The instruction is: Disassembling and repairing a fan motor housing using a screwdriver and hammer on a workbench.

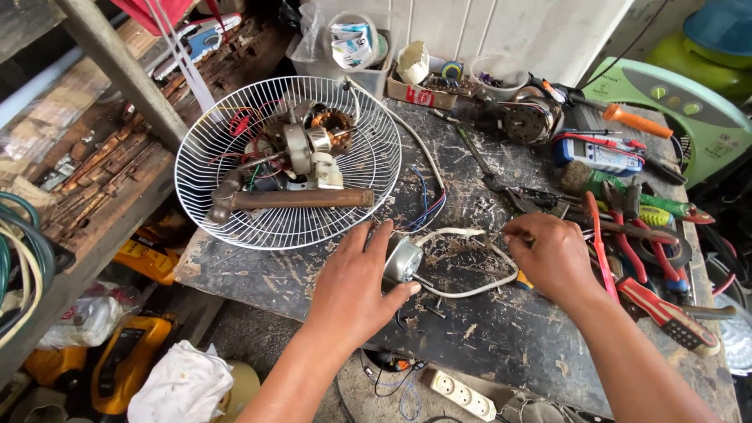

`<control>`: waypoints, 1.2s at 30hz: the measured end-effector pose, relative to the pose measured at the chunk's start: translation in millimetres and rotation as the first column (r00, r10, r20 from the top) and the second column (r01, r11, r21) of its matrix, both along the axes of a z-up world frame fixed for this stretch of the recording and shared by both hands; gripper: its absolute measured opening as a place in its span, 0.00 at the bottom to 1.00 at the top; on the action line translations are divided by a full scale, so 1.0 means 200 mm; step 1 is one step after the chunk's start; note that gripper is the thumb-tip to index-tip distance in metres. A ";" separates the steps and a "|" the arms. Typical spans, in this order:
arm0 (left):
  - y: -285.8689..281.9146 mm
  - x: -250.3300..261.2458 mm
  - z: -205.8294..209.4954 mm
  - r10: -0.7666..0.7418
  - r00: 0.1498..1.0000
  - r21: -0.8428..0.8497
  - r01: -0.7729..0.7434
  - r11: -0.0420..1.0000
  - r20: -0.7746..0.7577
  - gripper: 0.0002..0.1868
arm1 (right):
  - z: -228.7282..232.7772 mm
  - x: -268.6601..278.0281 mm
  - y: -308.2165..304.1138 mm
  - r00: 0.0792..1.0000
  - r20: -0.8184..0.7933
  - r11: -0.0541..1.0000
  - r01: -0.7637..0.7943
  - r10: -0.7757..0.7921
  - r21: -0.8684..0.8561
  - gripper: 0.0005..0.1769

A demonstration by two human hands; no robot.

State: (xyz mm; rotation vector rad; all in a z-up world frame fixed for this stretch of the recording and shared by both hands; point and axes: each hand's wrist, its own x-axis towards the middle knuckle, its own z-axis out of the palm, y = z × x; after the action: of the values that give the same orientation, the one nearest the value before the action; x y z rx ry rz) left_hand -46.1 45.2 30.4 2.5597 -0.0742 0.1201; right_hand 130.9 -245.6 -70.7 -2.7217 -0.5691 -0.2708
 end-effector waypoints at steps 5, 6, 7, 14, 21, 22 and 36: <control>0.00 0.02 -0.08 0.132 0.978 0.022 -0.130 0.991 -0.164 0.48 | 0.18 0.15 0.17 0.987 -0.159 1.000 0.012 -0.009 0.014 0.11; 0.01 0.01 -0.07 0.133 0.977 0.020 -0.132 0.991 -0.169 0.48 | 0.17 0.17 0.19 0.987 -0.163 1.000 0.009 -0.007 0.011 0.11; 0.01 0.01 -0.06 0.137 0.971 -0.002 -0.140 0.990 -0.198 0.47 | 0.16 0.19 0.20 0.985 -0.173 0.998 -0.024 0.013 -0.062 0.12; 0.01 0.03 -0.13 0.144 0.983 -0.025 -0.147 0.989 -0.117 0.46 | 0.13 0.25 0.24 0.984 -0.033 0.974 -0.180 0.177 -0.139 0.10; 0.04 0.02 -0.19 0.154 0.984 -0.152 -0.167 0.974 -0.095 0.42 | 0.06 0.25 0.19 0.959 0.141 0.958 -0.218 0.246 -0.188 0.08; 0.04 0.02 -0.20 0.135 0.986 -0.170 -0.150 0.974 -0.093 0.40 | 0.08 0.24 0.19 0.946 0.166 0.959 -0.265 0.279 -0.104 0.08; 0.01 0.07 -0.14 0.206 0.931 -0.085 -0.242 0.967 -0.303 0.39 | 0.04 0.21 -0.01 0.935 0.081 0.909 -0.312 0.346 -0.275 0.08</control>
State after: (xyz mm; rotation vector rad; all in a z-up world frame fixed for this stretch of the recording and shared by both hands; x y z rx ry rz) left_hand -33.0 47.5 2.2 2.4281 0.3308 -0.1633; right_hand 173.5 -247.3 -63.6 -2.8002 -1.1625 -0.3035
